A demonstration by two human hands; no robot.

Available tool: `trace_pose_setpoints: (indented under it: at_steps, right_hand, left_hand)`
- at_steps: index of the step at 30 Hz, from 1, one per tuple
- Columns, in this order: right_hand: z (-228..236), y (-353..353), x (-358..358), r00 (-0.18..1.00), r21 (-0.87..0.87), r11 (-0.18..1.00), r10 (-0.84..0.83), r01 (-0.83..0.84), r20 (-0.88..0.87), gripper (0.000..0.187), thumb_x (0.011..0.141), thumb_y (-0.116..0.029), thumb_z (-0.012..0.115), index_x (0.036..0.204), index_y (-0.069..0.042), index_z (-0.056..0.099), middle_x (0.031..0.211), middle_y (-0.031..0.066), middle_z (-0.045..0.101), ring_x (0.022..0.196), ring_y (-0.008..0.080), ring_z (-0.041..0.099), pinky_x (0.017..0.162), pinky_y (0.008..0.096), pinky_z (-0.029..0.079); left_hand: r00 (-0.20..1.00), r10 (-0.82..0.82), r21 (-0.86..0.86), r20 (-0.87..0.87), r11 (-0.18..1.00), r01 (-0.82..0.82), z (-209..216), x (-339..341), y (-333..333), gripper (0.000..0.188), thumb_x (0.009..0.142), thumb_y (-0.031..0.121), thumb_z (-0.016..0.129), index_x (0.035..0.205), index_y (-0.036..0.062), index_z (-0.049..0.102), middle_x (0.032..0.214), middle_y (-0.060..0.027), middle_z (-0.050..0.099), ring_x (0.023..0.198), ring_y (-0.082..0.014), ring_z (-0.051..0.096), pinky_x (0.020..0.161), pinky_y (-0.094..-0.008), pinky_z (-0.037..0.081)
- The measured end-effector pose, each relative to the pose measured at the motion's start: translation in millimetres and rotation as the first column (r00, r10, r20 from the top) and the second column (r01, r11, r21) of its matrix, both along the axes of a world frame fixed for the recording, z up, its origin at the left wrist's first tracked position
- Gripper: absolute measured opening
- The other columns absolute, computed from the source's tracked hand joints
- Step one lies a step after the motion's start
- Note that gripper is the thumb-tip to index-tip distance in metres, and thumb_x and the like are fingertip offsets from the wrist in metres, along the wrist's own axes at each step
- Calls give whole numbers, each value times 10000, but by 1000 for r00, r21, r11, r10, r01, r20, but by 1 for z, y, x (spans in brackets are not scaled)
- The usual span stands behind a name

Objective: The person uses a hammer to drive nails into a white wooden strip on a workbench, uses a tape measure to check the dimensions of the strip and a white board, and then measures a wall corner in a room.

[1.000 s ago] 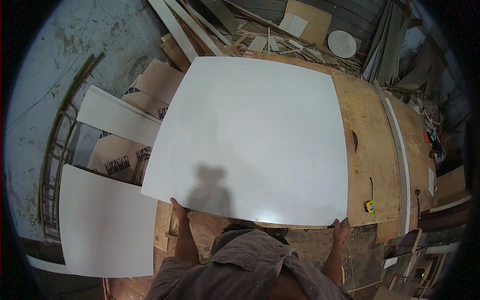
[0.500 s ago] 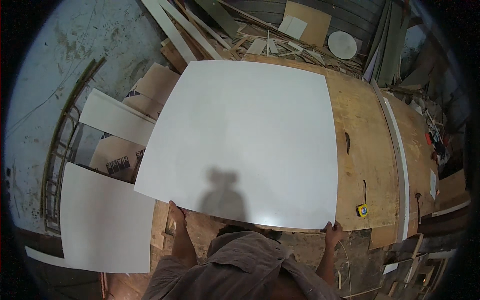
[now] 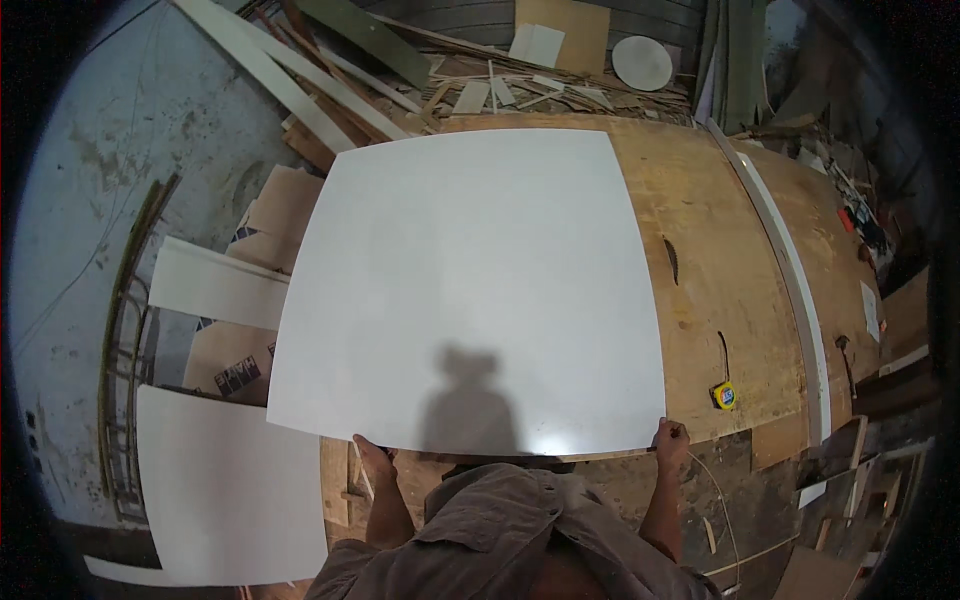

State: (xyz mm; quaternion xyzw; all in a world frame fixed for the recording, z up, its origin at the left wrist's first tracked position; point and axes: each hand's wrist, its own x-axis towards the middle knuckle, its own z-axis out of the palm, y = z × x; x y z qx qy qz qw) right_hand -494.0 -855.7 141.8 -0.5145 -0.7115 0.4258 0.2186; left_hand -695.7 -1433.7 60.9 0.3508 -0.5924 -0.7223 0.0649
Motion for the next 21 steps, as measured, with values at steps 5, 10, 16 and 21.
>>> trace_pose_setpoints:
  at_steps: [5, 10, 16, 21]
  right_hand:
    - [9, -15, -19, 999, -40, 999, 4, -3, 36, 321, 860, -298, 739, 797, 2, 644, 693, 63, 618, 651, 156, 537, 625, 351, 463]
    - [6, -4, -5, 999, 38, 999, -39, 38, 29, 280, 870, -272, 722, 844, 2, 670, 679, 76, 632, 639, 156, 554, 628, 351, 468]
    - [-30, 11, 6, 1000, 71, 997, 24, -25, 14, 262, 867, -244, 726, 884, 15, 690, 705, 98, 652, 664, 162, 576, 638, 347, 477]
    - [-40, 19, 11, 999, -21, 999, -38, 38, 2, 271, 864, -254, 737, 850, 10, 676, 701, 93, 642, 660, 158, 583, 634, 338, 478]
  left_hand:
    - [997, 72, 21, -10, 997, -72, -30, -13, -43, 857, 970, 707, 181, 1443, 31, 413, 1317, -168, 573, 1022, -260, 624, 702, -375, 544]
    - [987, 107, 123, -119, 988, -92, -32, -20, 1, 840, 972, 702, 199, 1467, 47, 378, 1374, -164, 520, 1096, -280, 589, 744, -391, 548]
    - [967, 147, 174, -209, 978, -111, -18, -24, 3, 824, 976, 695, 220, 1497, 67, 336, 1443, -159, 456, 1184, -304, 548, 794, -409, 553]
    - [952, 157, 227, -262, 969, -97, -21, -28, 6, 816, 979, 689, 237, 1522, 83, 302, 1500, -155, 403, 1258, -325, 514, 835, -424, 558]
